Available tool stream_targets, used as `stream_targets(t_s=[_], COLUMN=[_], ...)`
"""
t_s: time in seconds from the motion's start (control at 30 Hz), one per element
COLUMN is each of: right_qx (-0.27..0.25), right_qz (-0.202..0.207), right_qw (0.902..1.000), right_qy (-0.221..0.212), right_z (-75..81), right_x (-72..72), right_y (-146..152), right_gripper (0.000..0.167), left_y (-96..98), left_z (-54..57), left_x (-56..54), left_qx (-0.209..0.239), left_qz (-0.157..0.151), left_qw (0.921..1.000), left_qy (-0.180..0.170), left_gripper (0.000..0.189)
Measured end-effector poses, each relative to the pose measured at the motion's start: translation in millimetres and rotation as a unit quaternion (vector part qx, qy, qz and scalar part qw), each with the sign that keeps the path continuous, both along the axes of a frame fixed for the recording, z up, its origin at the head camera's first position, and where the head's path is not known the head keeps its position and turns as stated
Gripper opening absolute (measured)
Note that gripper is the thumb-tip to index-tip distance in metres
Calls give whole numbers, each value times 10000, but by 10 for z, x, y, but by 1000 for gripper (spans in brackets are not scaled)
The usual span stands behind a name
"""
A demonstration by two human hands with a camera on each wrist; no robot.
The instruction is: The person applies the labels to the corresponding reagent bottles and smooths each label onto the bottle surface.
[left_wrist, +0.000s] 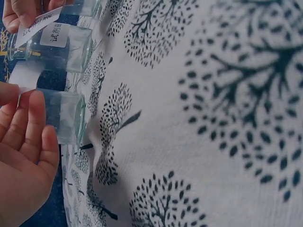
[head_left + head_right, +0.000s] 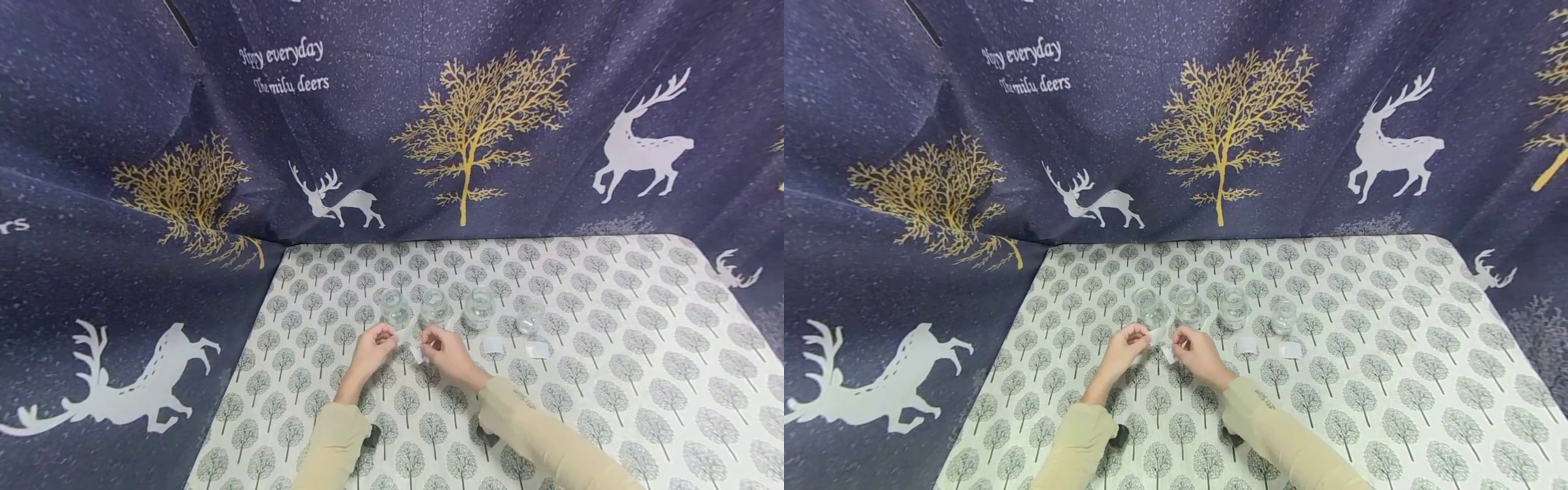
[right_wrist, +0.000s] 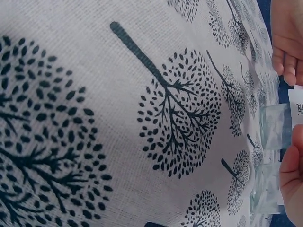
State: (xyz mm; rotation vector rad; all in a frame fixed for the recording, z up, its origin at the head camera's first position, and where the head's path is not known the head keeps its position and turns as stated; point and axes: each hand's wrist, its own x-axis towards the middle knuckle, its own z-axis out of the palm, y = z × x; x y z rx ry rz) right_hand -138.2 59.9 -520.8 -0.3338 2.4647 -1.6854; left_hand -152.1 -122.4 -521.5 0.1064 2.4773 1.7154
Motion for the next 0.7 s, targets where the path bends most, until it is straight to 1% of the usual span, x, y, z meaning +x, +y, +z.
stream_targets(t_s=[0.03, 0.1, 0.13, 0.23, 0.33, 0.4, 0.47, 0.57, 0.7], right_qx=[-4, 50, 57, 57, 33, 41, 37, 30, 71], right_qz=[4, -8, 15, 90, 169, 177, 182, 206, 270], right_qw=[10000, 10000, 10000, 9999, 9998, 9998, 9998, 9998, 9995], right_qy=[13, 42, 50, -15, -69, -57, -61, -70, -152], right_z=[0, -7, -10, -22, -39, -49, -50, -50, -67], right_x=[-1, -3, -1, 8, 14, 15, 19, 25, 29], right_y=[5, 10, 11, 13, 11, 8, 9, 10, 9], right_gripper=[12, 13, 12, 12, 10, 10, 10, 10, 6], left_y=[3, -13, -17, -26, -40, -53, -64, -75, -77], left_z=[-8, -140, -193, -252, -267, -269, -263, -246, -225], left_x=[-8, -60, -81, -103, -102, -98, -94, -93, -94], left_qx=[49, 102, 49, -385, -1054, -1518, -1862, -2163, -2487], left_qz=[-10, -34, -30, -16, -57, -68, -29, 103, 232], left_qw=[10000, 9999, 9998, 9990, 9944, 9884, 9823, 9759, 9678], left_qy=[-49, -108, -190, -239, -104, 66, 178, 267, 300], left_gripper=[12, 18, 21, 27, 26, 24, 23, 23, 21])
